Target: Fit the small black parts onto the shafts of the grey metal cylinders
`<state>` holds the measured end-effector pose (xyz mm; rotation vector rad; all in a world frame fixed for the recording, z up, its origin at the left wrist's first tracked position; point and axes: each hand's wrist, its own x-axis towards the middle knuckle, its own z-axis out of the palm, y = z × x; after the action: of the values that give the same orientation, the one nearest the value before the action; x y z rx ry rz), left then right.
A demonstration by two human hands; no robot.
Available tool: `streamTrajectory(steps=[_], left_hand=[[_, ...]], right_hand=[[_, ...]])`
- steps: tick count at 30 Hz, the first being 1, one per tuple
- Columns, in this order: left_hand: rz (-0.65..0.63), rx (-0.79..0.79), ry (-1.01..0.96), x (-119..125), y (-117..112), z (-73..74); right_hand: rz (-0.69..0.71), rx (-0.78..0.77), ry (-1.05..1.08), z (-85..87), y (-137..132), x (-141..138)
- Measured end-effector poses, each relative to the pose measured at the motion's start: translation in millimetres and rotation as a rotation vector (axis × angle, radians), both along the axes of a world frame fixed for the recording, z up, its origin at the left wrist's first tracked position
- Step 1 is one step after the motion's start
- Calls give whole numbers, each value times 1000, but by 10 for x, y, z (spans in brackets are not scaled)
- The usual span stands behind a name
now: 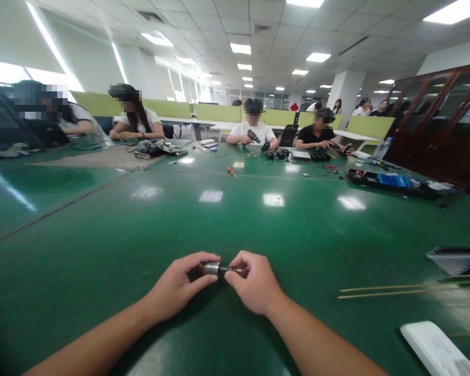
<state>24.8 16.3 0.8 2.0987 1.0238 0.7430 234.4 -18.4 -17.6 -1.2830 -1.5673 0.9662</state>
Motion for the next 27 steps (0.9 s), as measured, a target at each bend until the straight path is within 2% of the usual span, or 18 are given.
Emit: streamTrajectory(steps=[27], left_hand=[[48,-3,-28,-15,10,19]], right_hand=[[-3,-15,90,8,4,4]])
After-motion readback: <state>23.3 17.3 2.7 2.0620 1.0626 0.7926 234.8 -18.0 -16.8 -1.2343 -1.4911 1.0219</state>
